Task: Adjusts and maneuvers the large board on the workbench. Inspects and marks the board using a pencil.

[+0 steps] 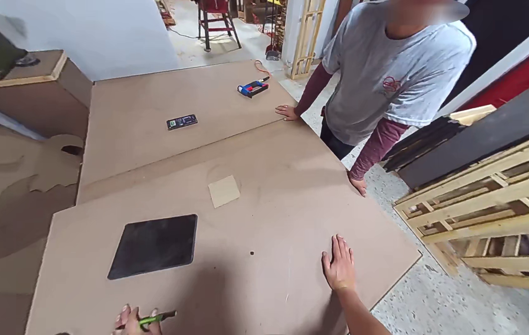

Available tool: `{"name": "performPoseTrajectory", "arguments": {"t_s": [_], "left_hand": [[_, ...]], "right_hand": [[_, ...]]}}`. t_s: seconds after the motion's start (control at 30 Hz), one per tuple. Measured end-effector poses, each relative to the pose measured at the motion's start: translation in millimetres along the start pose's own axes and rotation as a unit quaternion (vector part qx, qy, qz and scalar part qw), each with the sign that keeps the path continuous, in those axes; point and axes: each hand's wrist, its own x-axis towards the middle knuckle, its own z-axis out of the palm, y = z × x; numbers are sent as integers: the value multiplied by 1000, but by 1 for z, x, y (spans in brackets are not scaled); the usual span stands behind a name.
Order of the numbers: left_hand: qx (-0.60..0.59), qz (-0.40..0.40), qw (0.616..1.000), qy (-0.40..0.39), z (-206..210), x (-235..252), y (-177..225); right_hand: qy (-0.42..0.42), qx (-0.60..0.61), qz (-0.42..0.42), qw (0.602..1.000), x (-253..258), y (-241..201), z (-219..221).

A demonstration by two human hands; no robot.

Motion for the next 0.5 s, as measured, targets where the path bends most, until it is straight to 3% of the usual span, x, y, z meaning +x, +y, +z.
{"name": "performPoseTrajectory", "arguments": {"t_s": [0.5], "left_hand": [[-32,-9,999,3,-1,0,1]], "right_hand": [[-3,-7,-2,1000,-1,-2,-5]]}}
